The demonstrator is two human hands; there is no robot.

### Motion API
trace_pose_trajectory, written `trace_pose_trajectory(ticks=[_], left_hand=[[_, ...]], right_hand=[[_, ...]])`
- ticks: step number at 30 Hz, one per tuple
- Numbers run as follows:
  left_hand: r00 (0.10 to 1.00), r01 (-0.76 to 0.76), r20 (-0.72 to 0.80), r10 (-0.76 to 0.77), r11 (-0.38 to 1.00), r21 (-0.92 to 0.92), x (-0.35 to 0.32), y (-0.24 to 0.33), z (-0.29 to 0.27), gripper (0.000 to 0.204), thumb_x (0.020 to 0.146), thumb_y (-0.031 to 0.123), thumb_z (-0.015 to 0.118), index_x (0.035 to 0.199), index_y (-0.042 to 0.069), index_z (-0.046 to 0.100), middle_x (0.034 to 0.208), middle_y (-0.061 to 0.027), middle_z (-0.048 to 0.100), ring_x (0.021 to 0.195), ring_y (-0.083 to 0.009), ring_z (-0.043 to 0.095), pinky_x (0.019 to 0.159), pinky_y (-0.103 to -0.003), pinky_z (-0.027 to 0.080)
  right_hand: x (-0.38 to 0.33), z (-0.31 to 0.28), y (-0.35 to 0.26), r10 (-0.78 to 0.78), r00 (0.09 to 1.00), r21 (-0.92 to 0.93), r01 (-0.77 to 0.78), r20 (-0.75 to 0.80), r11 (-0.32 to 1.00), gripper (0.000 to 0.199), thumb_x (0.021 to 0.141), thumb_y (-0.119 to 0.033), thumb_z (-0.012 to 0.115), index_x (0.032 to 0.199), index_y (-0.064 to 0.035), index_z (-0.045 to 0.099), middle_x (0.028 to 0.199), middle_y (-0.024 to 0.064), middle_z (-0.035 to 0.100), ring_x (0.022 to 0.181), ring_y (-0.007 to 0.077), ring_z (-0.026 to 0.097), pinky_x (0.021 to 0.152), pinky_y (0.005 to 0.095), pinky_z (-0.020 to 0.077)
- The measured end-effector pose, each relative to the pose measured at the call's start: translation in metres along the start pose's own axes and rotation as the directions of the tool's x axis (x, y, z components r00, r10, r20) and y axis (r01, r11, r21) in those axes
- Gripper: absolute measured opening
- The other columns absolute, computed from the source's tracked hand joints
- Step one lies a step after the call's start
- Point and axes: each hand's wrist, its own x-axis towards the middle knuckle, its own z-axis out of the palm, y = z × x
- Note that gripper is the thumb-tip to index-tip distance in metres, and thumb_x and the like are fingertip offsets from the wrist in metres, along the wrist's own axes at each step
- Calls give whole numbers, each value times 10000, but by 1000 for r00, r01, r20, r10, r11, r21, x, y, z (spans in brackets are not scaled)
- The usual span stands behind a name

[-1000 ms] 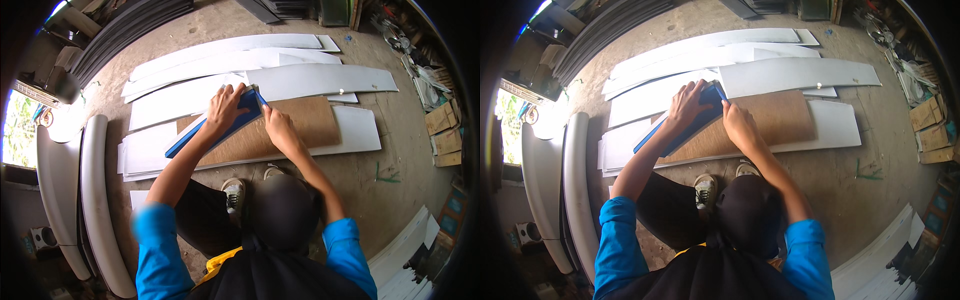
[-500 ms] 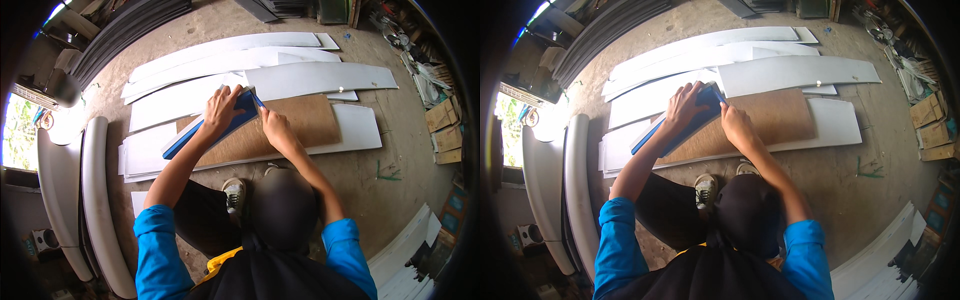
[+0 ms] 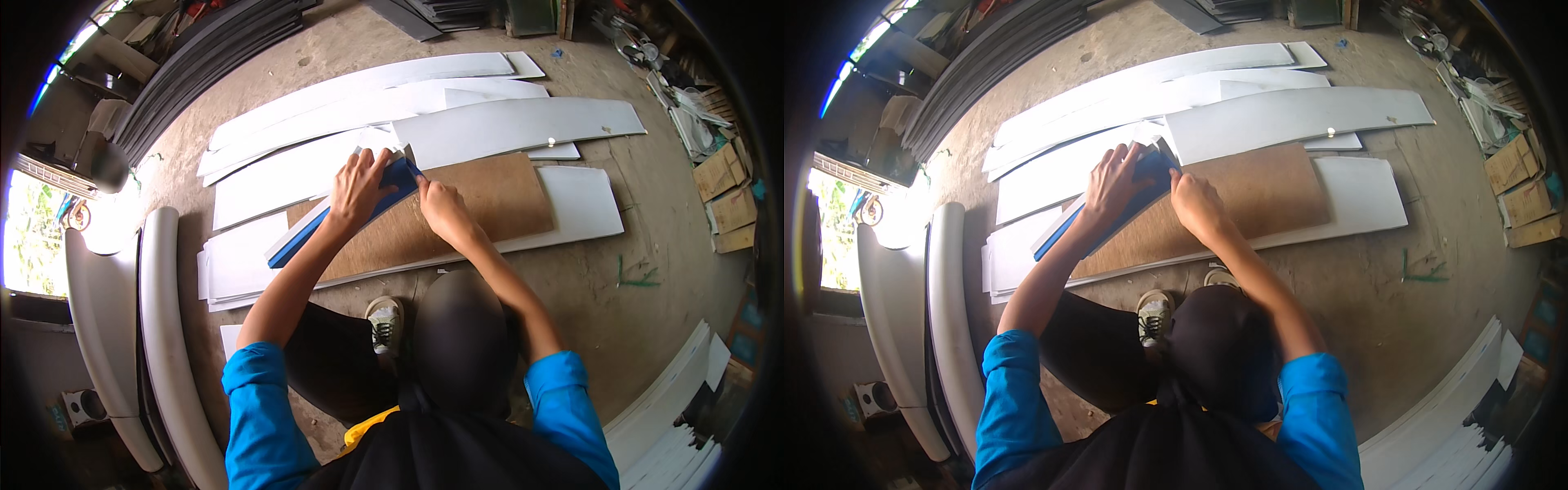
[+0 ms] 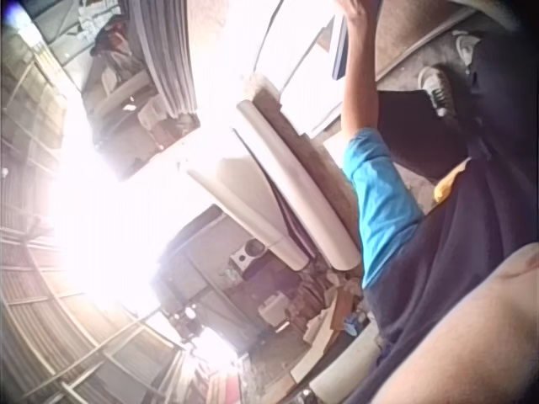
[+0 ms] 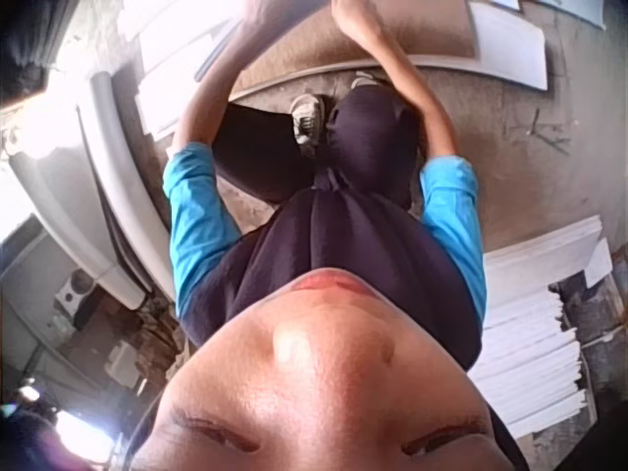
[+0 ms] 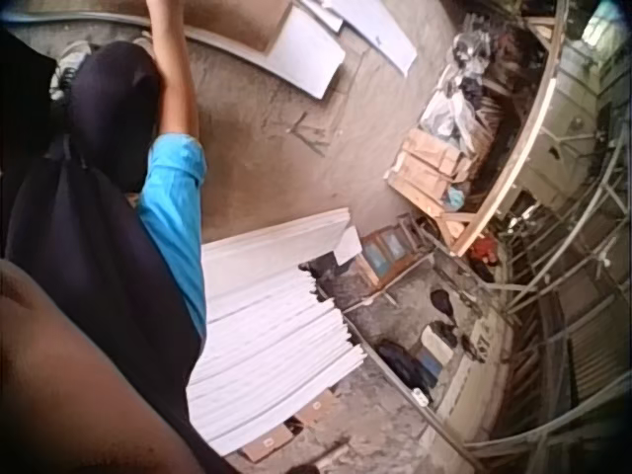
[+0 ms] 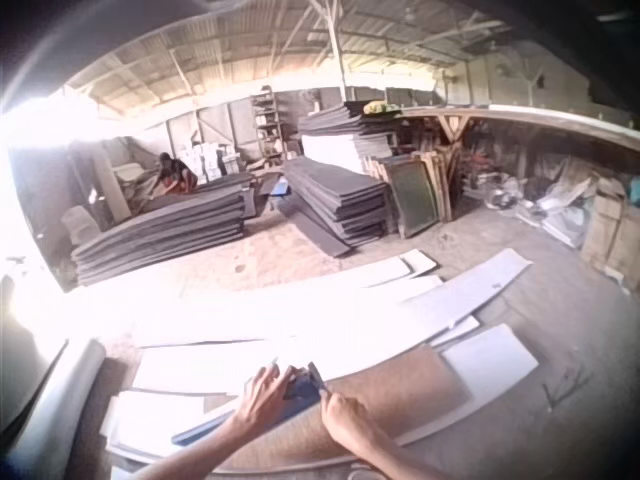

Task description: The person sits on the floor and uses a utility knife to cut a blue corrugated sheet and several white flat sheets. They align the sheets on a brown board, score the material with the knife, and then snap the pieces apart to separate them.

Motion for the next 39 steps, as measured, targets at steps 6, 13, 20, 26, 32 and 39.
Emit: trace_pose_trajectory(ticks=[6, 13, 20, 26, 32, 39], left_hand=[[998, 66, 21, -65, 997, -50, 3, -14, -2, 575, 613, 288, 761, 1070, 97, 470, 888, -100, 549, 785, -238, 569, 632, -351, 522], [999, 34, -4, -34, 998, -55, 0, -4, -5, 547, 609, 272, 770, 1033, 95, 474, 871, -92, 546, 779, -246, 570, 624, -351, 521], [904, 242, -286, -317, 932, -268, 21, -50, -42, 565, 619, 301, 777, 1009, 40, 461, 893, -164, 599, 782, -289, 618, 644, -365, 517], [892, 270, -279, -354, 915, -300, 11, -70, -52, 603, 618, 332, 778, 1024, 25, 455, 893, -183, 598, 774, -288, 624, 632, -358, 517], [945, 206, -138, -297, 867, -454, -2, -82, -35, 642, 590, 330, 797, 1028, 19, 445, 886, -196, 602, 798, -305, 624, 691, -365, 509], [975, 116, -95, -201, 824, -555, -2, -71, -38, 647, 586, 315, 800, 1032, 21, 436, 864, -188, 609, 793, -308, 628, 694, -367, 517]], right_hand=[[-4, 11, 8, -8, 1000, -12, 8, 18, 1000, 491, 937, -291, 304, 735, 67, 571, 677, 290, 575, 691, 426, 591, 618, 474, 493], [1, 16, 14, -9, 1000, -13, 9, -12, 1000, 488, 939, -286, 297, 729, 63, 566, 693, 283, 583, 692, 420, 597, 614, 460, 500], [-7, 84, 116, -105, 977, -262, 153, 186, 953, 394, 906, -220, 342, 815, 64, 600, 787, 289, 590, 767, 413, 594, 660, 464, 478], [7, 56, 114, 318, 946, -129, -324, -63, 937, 506, 930, -331, 285, 825, 50, 600, 805, 278, 596, 789, 408, 592, 689, 470, 468], [48, 7, 53, 133, 985, 397, -78, -113, 914, 543, 815, -535, 498, 826, 7, 515, 809, 193, 596, 760, 282, 599, 679, 380, 465], [71, -3, 17, -117, 993, 761, 51, 34, 647, 332, 713, -195, 740, 830, -109, 442, 873, 57, 592, 811, 135, 550, 739, 250, 406]])
